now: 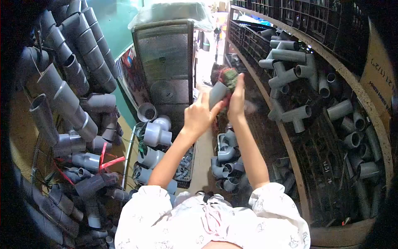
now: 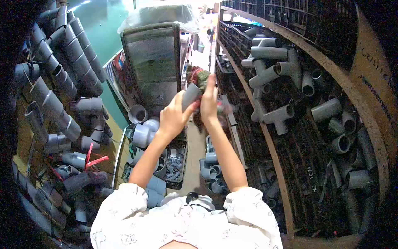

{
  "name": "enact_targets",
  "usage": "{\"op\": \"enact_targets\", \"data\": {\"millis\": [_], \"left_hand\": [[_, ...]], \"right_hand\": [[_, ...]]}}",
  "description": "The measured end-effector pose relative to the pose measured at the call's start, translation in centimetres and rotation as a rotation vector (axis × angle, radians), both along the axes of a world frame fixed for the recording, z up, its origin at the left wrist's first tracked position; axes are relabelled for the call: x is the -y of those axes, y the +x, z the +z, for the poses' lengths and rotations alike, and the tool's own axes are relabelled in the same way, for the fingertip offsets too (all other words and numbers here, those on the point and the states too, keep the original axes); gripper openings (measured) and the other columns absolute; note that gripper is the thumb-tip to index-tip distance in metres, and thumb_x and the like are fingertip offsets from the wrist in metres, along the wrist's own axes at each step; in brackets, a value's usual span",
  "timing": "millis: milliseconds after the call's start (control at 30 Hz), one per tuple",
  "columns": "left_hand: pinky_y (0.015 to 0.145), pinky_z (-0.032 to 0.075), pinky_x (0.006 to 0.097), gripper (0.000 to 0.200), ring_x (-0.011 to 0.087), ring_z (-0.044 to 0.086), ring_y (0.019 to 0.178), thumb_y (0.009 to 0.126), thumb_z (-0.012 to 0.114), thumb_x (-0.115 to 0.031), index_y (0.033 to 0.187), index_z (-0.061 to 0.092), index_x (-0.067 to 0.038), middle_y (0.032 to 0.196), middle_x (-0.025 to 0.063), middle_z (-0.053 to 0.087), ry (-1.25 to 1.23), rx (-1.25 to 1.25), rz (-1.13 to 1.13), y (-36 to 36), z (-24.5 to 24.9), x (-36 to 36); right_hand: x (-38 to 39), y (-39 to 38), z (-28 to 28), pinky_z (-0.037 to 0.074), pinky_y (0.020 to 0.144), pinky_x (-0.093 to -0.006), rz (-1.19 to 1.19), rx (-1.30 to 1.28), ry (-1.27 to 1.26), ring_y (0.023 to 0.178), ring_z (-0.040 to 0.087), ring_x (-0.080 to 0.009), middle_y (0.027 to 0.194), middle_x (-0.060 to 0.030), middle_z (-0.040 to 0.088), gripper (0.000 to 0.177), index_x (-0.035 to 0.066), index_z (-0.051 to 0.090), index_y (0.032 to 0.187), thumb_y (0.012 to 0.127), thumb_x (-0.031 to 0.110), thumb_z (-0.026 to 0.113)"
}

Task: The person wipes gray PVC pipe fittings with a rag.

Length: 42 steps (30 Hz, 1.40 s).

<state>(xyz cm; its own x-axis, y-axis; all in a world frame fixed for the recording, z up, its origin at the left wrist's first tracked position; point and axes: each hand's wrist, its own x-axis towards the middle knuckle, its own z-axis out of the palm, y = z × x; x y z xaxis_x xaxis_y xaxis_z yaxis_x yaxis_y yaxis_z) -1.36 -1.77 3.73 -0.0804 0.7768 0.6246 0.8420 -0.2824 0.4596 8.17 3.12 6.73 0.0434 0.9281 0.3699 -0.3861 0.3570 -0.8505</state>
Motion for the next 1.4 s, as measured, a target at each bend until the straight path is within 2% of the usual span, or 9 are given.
{"op": "enact_targets", "data": {"millis": [100,233,500,667,800,1033,1133,1267,1400], "left_hand": [[0.067,0.045,0.0369,0.047,0.0312,0.058,0.079,0.081,0.049,-0.039,0.107,0.045,0.0,0.09,0.0182,0.058,-0.031,0.107,-0.077,-0.9,0.2,0.1],[0.068,0.044,0.0286,0.043,0.0157,0.055,0.075,0.081,0.051,-0.034,0.104,0.05,0.002,0.083,0.0121,0.059,0.068,0.581,-0.393,-1.7,-0.2,0.6],[0.068,0.043,0.0253,0.044,0.0109,0.054,0.075,0.081,0.052,-0.037,0.103,0.055,0.002,0.082,0.0086,0.061,-0.157,0.437,-0.799,-4.4,-0.3,-0.3],[0.057,0.045,0.028,0.029,0.0187,0.059,0.06,0.077,0.056,-0.029,0.093,0.061,-0.004,0.071,0.0133,0.06,0.006,0.117,-0.853,-3.1,2.5,0.4],[0.052,0.045,0.0296,0.028,0.0245,0.058,0.055,0.076,0.056,-0.032,0.084,0.062,-0.006,0.064,0.0125,0.058,0.113,0.01,-0.638,-3.5,2.2,-0.1],[0.053,0.046,0.03,0.033,0.0256,0.059,0.059,0.076,0.054,-0.04,0.086,0.063,-0.01,0.065,0.014,0.059,-0.052,0.01,-0.105,-2.2,0.5,0.0],[0.053,0.046,0.0274,0.035,0.0176,0.059,0.057,0.076,0.055,-0.039,0.086,0.063,-0.007,0.064,0.011,0.061,-0.02,0.142,-0.249,-2.5,0.4,-0.2],[0.054,0.04,0.0198,0.035,0.0038,0.049,0.061,0.078,0.056,-0.032,0.081,0.062,0.002,0.065,-0.0015,0.059,-0.216,0.764,-0.766,-4.2,-2.4,-2.1],[0.053,0.035,0.0175,0.035,0.0034,0.045,0.059,0.079,0.055,-0.031,0.076,0.061,0.003,0.066,-0.0048,0.054,-0.245,0.932,-0.98,-4.8,-3.1,-2.8]], "right_hand": [[0.0,0.6,-2.5,0.04,0.062,-0.0268,-0.189,0.395,0.482,0.065,0.049,-0.0131,0.072,-0.0078,0.052,0.049,-0.004,0.05,0.09,0.088,0.041,0.033],[2.5,2.2,-2.8,0.042,0.061,-0.0269,-0.123,0.616,0.588,0.068,0.051,-0.0136,0.082,-0.0118,0.055,0.032,-0.003,0.046,0.1,0.084,0.025,0.047],[2.5,5.3,-1.2,0.036,0.08,-0.0245,0.806,0.829,-0.046,0.087,0.045,-0.0106,0.09,-0.0034,0.052,0.038,-0.001,0.047,0.106,0.082,0.029,0.05],[-1.2,5.6,-11.7,0.041,0.083,-0.0331,1.149,-0.042,-0.11,0.094,0.051,-0.0181,0.1,-0.0032,0.055,0.063,0.009,0.05,0.108,0.051,0.013,0.077],[0.4,4.9,-7.7,0.043,0.074,-0.0274,0.893,0.261,-0.327,0.085,0.052,-0.0155,0.093,-0.004,0.054,0.053,0.006,0.051,0.103,0.055,0.009,0.071],[1.5,1.7,-6.2,0.045,0.062,-0.0289,0.134,1.014,-0.05,0.071,0.058,-0.0173,0.078,-0.0111,0.06,0.037,-0.001,0.056,0.085,0.058,0.022,0.069],[1.7,1.6,-7.1,0.045,0.065,-0.0295,0.228,0.681,0.097,0.077,0.057,-0.0168,0.085,-0.0106,0.059,0.047,-0.001,0.054,0.094,0.059,0.027,0.07],[1.9,4.0,-4.6,0.044,0.068,-0.0285,0.915,0.462,-0.223,0.082,0.052,-0.0168,0.095,-0.0079,0.051,0.065,0.0,0.039,0.113,0.064,0.029,0.069],[4.2,2.9,-6.0,0.038,0.037,-0.0291,1.406,-0.246,-0.574,0.039,0.045,-0.021,0.054,-0.0136,0.047,0.047,-0.001,0.049,0.089,0.066,0.038,0.061]]}}
